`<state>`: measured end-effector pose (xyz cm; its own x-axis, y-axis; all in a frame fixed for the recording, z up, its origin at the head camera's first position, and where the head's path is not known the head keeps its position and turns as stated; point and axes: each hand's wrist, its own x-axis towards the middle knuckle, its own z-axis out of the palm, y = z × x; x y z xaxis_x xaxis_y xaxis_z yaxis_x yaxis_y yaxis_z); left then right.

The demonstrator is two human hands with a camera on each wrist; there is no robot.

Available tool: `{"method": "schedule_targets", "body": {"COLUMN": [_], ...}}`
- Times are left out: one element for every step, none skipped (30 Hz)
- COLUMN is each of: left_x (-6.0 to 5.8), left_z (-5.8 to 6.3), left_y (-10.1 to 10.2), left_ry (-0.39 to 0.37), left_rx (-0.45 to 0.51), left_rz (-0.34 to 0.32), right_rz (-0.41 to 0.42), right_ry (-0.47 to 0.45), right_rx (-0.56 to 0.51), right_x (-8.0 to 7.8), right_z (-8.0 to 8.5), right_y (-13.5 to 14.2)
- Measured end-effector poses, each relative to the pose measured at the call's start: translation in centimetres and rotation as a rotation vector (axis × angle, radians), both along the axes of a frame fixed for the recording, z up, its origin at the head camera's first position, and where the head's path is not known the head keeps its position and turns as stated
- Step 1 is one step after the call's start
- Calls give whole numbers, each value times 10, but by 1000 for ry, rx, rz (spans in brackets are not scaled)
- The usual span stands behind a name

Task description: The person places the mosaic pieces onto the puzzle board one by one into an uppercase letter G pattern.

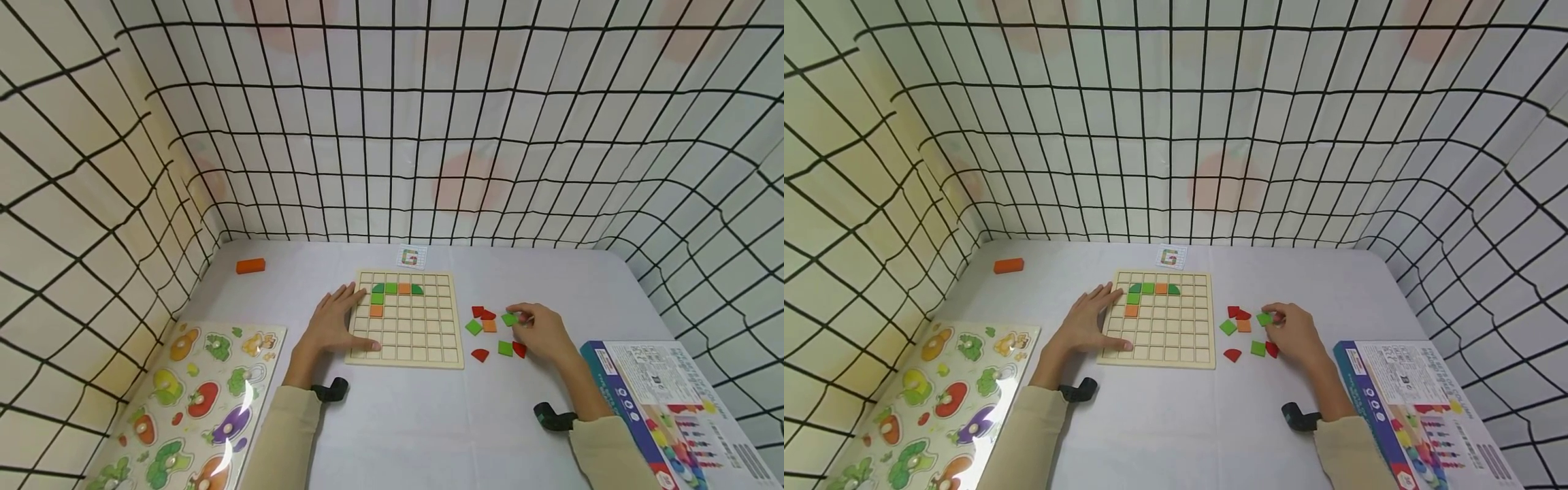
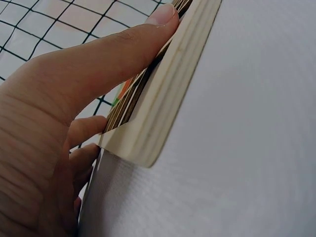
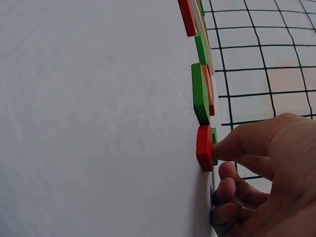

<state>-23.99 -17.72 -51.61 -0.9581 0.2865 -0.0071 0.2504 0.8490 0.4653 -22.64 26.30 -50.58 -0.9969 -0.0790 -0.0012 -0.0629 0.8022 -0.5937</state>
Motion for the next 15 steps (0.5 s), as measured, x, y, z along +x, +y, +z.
{"method": "schedule_targets", "body": {"left_x": [0, 0, 0, 0, 0, 0, 0, 1, 1, 1, 1, 1, 1, 1, 1], "left_z": [0, 0, 0, 0, 1, 1, 2, 2, 3, 3, 3, 3, 3, 3, 3], "left_y": [0, 0, 0, 1, 1, 1, 1, 1, 1, 1, 1, 1, 1, 1, 1], "left_ry": [-1, -4, -6, -7, -9, -11, -12, -13, -14, -15, -15, -15, -15, -14, -13], "left_rx": [-2, -4, -4, -5, -5, -4, -3, -2, -2, 0, 1, 2, 4, 4, 5], "left_rz": [0, 0, 1, 2, 3, 4, 5, 6, 7, 7, 8, 8, 8, 8, 8], "right_rz": [1, 5, 7, 9, 12, 14, 14, 17, 16, 20, 19, 18, 16, 17, 17], "right_ry": [-1, 0, 0, 1, 3, 5, 7, 8, 9, 11, 11, 11, 12, 13, 15], "right_rx": [2, 2, 3, 3, 1, 0, -2, -3, -4, -4, -3, -4, -8, -10, -14], "right_x": [0, 0, -1, -1, -1, -1, -1, -1, -1, -1, -1, -1, -1, -1, -1], "right_z": [0, -1, -1, -1, -2, -2, -2, -2, -2, -2, -2, -2, -2, -2, -1], "right_y": [1, 1, 1, 2, 2, 2, 2, 2, 2, 2, 2, 2, 2, 2, 1]}}
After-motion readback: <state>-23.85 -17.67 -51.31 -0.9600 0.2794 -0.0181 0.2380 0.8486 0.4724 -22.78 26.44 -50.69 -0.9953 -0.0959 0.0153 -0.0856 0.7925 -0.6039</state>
